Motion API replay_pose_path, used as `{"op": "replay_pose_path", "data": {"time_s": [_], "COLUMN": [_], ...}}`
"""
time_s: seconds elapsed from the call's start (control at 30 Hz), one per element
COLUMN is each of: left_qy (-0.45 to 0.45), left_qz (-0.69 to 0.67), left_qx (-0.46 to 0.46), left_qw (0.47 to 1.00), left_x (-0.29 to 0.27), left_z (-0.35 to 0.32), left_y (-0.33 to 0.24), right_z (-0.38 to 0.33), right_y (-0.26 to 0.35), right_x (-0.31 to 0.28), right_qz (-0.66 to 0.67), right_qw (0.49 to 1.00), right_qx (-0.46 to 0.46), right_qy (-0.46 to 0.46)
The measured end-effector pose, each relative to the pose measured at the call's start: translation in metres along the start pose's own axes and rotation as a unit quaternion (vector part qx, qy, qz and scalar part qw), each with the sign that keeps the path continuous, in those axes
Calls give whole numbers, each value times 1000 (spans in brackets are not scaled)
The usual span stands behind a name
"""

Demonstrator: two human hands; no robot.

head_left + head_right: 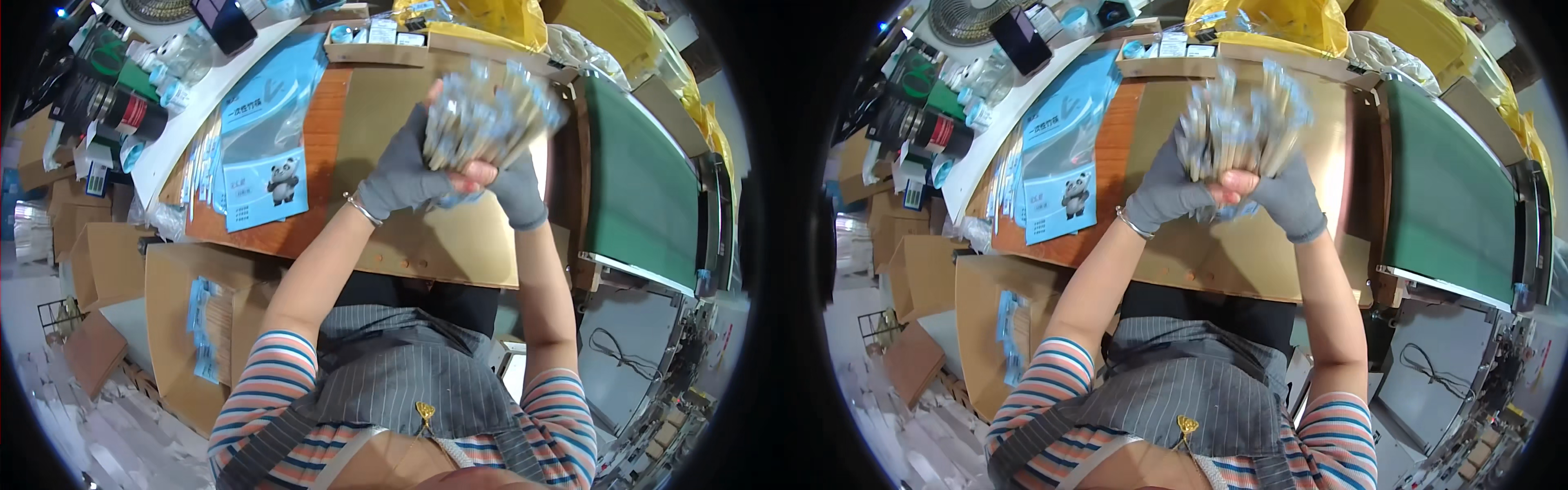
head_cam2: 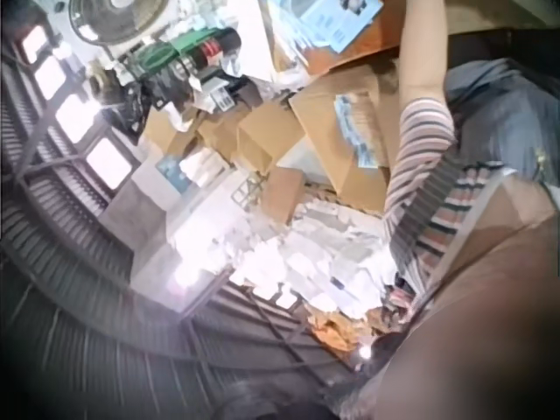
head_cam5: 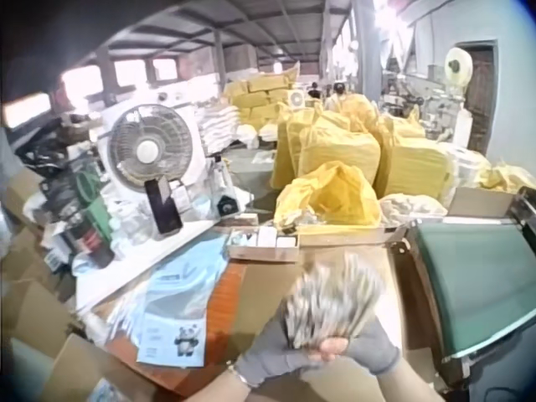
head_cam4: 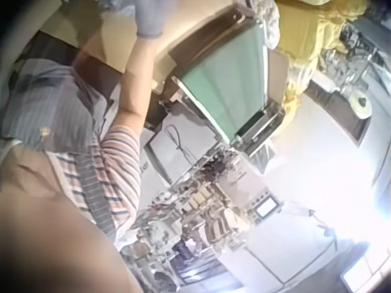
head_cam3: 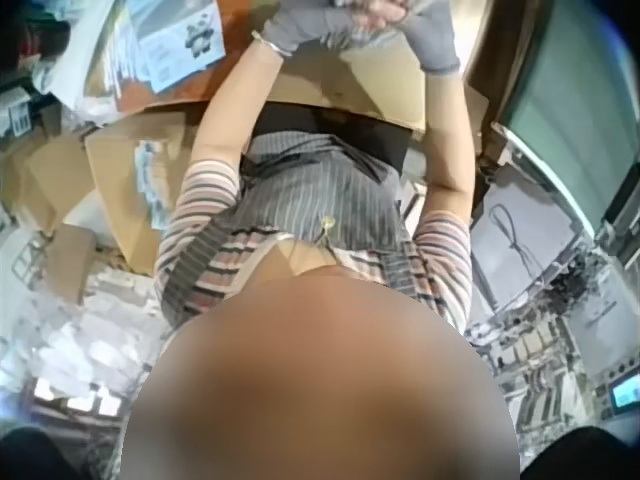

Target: Manually packaging sets of disposable chopsticks into plastic bags and placing them into boxes.

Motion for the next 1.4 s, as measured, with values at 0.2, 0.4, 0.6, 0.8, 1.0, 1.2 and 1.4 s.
{"op": "replay_pose_path", "data": {"time_s": [0.2, 0.4, 0.6, 0.8, 1.0, 1.2, 1.4], "left_qy": [95, 166, 158, -78, 17, 58, 44], "left_qz": [80, -249, -49, 667, 711, 643, 670], "left_qx": [-35, -131, -156, -135, -110, -80, -184], "left_qw": [992, 945, 974, 729, 694, 760, 718], "left_x": [23, 40, 24, -190, -233, -246, -275], "left_z": [-41, -130, -195, -195, -207, -191, -156], "left_y": [16, -16, 11, 49, 102, 82, 51], "right_z": [-38, -83, -100, -108, -109, -111, -109], "right_y": [-3, 8, -70, -72, -71, -68, -74], "right_x": [38, 91, 79, 78, 83, 76, 77], "right_qz": [-72, -141, 139, 199, 167, 151, 175], "right_qw": [994, 982, 954, 961, 966, 971, 967], "right_qx": [-85, -121, 258, 191, 199, 185, 185], "right_qy": [-18, 30, 67, 28, 3, -10, 13]}}
Point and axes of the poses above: each hand's wrist, its own z-axis towards the middle knuckle, its own x-axis out of the palm, y = z × x, the point moved 5 cm from there along z, towards the middle knuckle, and after that the axes turned 15 degrees about z, right-handed, at the moved point
